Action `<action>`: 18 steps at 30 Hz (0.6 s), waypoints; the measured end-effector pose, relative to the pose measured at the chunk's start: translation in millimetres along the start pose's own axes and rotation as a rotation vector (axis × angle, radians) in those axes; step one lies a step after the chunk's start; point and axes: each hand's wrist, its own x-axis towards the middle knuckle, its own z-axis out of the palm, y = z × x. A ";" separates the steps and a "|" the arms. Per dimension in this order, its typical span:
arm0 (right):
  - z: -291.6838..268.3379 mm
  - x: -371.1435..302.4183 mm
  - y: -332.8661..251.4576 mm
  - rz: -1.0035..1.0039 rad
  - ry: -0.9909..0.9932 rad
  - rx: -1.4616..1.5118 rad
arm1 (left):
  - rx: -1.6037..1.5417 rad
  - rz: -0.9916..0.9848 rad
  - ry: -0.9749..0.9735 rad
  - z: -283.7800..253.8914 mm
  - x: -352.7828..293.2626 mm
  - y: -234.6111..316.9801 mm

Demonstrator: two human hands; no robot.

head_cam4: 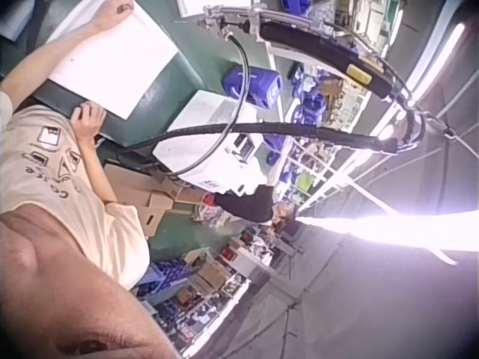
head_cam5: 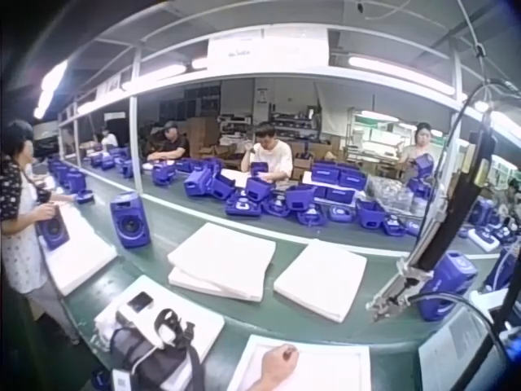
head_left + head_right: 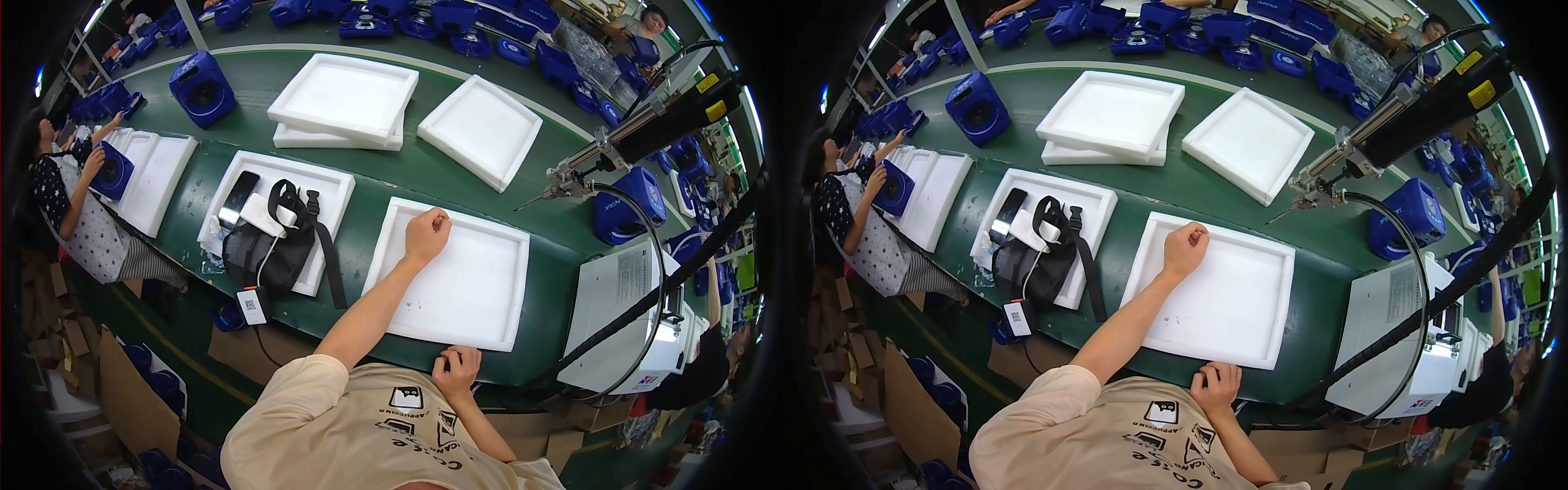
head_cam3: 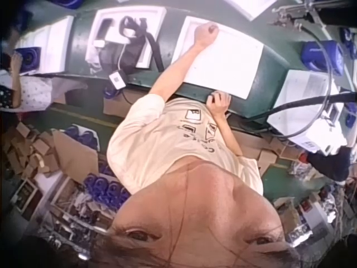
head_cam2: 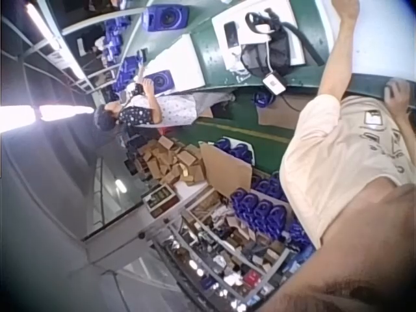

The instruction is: The person assembles blue electronic components on a production line using a pneumatic screwdriver.

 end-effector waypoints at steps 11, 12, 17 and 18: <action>0.6 0.4 -0.9 -0.005 0.004 0.000 | -0.001 0.004 0.007 -1.0 0.1 0.4; 0.5 0.5 -1.0 -0.004 0.002 0.000 | -0.011 -0.016 -0.002 -1.2 -0.2 1.1; 1.4 0.6 -1.9 -0.004 0.001 0.002 | -0.020 -0.039 -0.012 -2.4 0.4 0.8; 1.3 0.3 -1.6 -0.003 0.001 0.001 | -0.017 -0.019 -0.005 -2.2 0.2 0.8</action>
